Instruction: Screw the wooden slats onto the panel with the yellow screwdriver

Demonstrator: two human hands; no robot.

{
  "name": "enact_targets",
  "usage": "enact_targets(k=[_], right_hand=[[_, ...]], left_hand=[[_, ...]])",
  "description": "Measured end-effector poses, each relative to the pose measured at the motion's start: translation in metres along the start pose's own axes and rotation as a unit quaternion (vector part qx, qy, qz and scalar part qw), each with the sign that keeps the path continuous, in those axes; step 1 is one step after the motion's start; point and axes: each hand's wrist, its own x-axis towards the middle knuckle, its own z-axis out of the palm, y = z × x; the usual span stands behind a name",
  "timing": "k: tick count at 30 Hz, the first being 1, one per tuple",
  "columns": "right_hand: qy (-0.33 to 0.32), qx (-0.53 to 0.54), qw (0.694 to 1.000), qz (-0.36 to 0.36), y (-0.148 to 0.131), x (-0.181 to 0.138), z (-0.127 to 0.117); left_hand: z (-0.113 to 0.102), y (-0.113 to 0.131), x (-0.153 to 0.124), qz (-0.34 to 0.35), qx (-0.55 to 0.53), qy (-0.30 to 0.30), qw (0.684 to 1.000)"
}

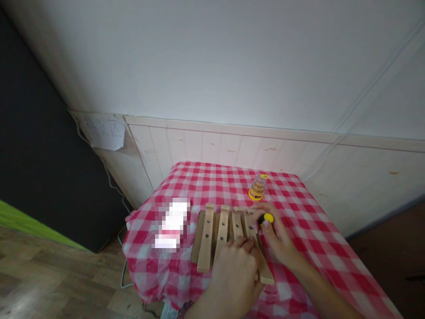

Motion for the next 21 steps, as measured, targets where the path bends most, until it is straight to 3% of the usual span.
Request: enact_targets(k=[4, 7, 14, 17, 21], right_hand=[[-0.044, 0.094, 0.993, 0.048, 0.003, 0.002, -0.003], [-0.049, 0.104, 0.991, 0.069, 0.000, 0.002, -0.012], [-0.036, -0.038, 0.999, -0.013, -0.007, 0.005, -0.035], [-0.020, -0.014, 0.999, -0.027, -0.009, 0.005, -0.036], [-0.052, 0.046, 0.998, 0.006, -0.012, 0.001, -0.029]], left_hand=[[0.000, -0.001, 0.000, -0.005, 0.002, -0.009, 1.000], [-0.002, 0.000, 0.000, -0.007, 0.000, -0.012, 1.000], [-0.003, 0.002, -0.001, -0.002, -0.005, -0.015, 1.000], [-0.002, 0.001, -0.001, -0.003, -0.007, -0.009, 1.000], [-0.001, 0.001, 0.000, -0.005, -0.009, -0.002, 1.000]])
